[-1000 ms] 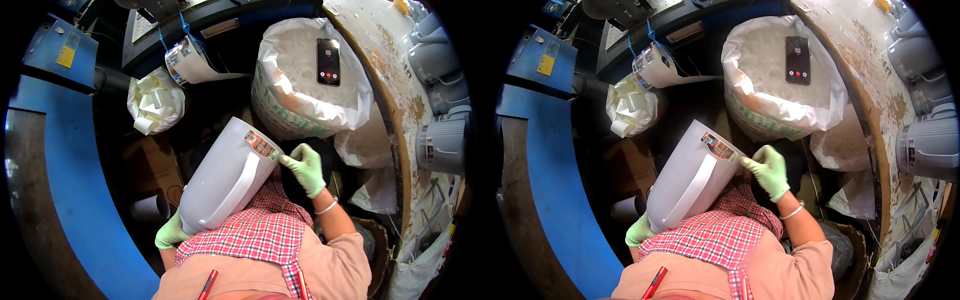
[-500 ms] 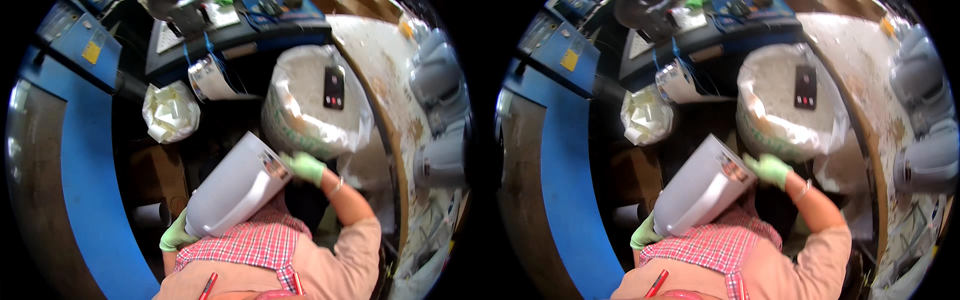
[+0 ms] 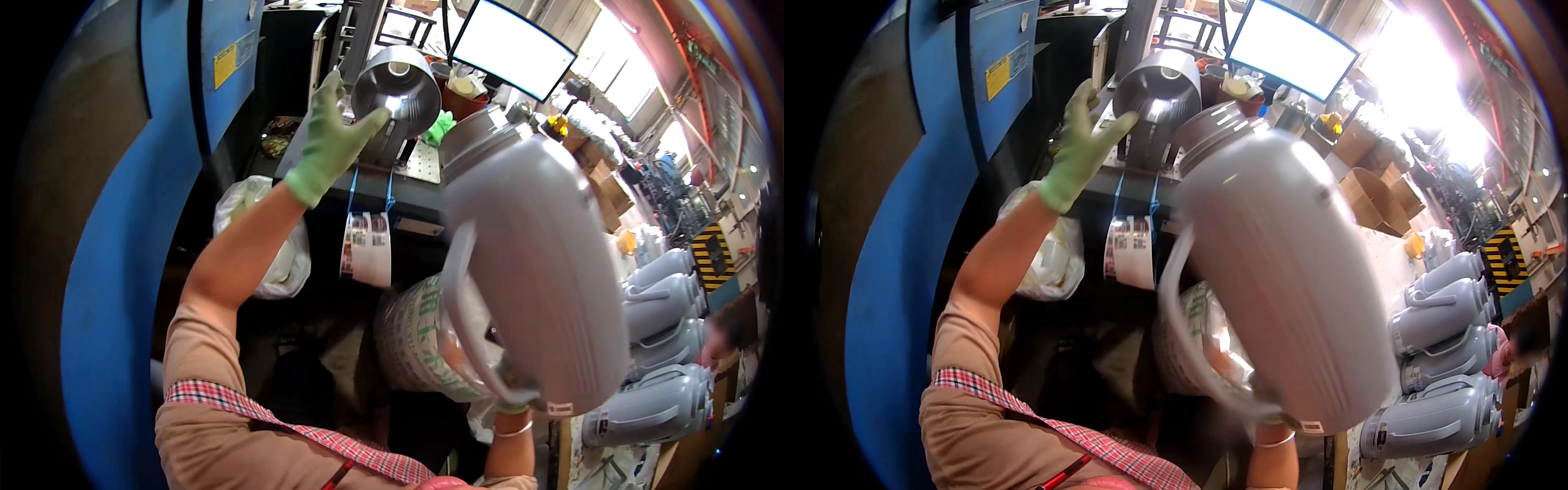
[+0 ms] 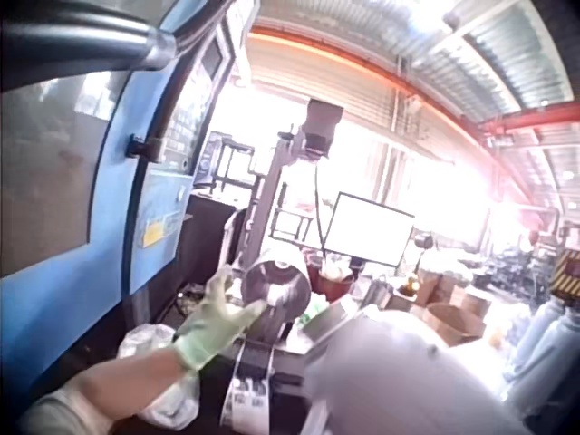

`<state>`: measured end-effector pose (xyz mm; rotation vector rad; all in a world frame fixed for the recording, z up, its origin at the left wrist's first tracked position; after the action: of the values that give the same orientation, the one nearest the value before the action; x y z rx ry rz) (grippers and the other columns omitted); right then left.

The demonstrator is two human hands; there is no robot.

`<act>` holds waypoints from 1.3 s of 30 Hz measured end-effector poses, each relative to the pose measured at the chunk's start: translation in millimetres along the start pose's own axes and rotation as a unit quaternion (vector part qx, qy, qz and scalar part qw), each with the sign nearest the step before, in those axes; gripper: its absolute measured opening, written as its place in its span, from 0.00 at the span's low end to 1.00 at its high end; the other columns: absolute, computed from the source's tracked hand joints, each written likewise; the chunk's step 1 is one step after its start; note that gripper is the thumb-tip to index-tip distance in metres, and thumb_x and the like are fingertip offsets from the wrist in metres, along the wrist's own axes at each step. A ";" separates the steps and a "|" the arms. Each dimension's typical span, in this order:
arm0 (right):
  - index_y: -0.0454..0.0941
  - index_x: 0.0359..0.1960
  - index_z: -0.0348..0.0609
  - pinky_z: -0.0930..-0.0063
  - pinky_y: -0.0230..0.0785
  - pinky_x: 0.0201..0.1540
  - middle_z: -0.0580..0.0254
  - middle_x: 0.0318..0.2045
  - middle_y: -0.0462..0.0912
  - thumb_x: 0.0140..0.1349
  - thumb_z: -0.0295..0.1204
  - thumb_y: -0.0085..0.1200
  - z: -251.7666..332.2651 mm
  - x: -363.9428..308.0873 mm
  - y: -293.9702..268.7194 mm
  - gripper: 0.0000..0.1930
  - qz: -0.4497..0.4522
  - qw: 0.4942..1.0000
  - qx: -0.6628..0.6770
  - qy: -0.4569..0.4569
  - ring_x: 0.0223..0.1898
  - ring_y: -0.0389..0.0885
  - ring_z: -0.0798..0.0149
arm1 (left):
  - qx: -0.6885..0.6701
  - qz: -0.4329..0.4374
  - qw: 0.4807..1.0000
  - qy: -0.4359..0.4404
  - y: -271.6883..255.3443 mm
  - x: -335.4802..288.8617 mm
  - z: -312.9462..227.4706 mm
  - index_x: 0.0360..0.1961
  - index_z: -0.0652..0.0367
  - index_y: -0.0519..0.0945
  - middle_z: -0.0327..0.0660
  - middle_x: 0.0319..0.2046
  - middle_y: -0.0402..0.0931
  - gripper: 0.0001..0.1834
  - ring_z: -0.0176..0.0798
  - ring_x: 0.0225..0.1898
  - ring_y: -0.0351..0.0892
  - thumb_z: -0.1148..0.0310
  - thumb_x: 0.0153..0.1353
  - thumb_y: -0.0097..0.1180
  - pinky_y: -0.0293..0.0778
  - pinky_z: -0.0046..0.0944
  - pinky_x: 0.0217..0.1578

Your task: The person assembles white electric kettles by inserting a circular heating element into the base of the kettle body. They then attach a plastic handle to the sides of the kettle and apply a label to the side. The process is repeated for multiple units in a continuous assembly loop.

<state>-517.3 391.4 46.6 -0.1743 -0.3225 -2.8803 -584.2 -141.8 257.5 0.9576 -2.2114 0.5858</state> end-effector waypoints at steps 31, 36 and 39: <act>0.65 0.72 0.57 0.51 0.75 0.51 0.39 0.42 0.85 0.60 0.27 0.54 92.0 401.3 336.7 0.35 -0.035 0.798 -0.571 -0.189 0.44 0.85 0.42 | 0.272 0.341 0.897 -0.077 -65.4 -431.9 171.3 0.63 0.65 0.73 0.54 0.61 0.74 0.26 0.53 0.58 0.75 0.70 0.65 0.60 0.70 0.50 0.60; 0.57 0.72 0.39 0.54 0.73 0.54 0.37 0.53 0.76 0.59 0.48 0.67 108.6 307.5 318.2 0.46 -0.041 0.851 -0.441 -0.283 0.50 0.80 0.41 | 0.184 0.496 0.833 -0.160 -69.4 -462.7 170.5 0.63 0.64 0.73 0.53 0.62 0.73 0.26 0.49 0.58 0.76 0.69 0.65 0.61 0.70 0.48 0.61; 0.67 0.66 0.38 0.63 0.67 0.61 0.50 0.60 0.75 0.64 0.57 0.60 51.8 186.2 313.7 0.40 0.242 0.940 -0.158 -0.180 0.59 0.74 0.59 | 0.129 0.617 0.748 -0.209 -81.7 -462.2 161.7 0.63 0.63 0.73 0.52 0.62 0.73 0.26 0.47 0.58 0.76 0.69 0.64 0.61 0.70 0.46 0.61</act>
<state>-614.8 65.1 187.2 -0.7328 0.1192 -2.3750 -342.9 -75.2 -171.2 -0.5391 -3.0451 1.3607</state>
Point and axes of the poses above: each hand's wrist, its own x-axis towards the middle knuckle, its own y-axis out of the palm, z = x × y, the point moved 9 cm from there along x, towards the middle knuckle
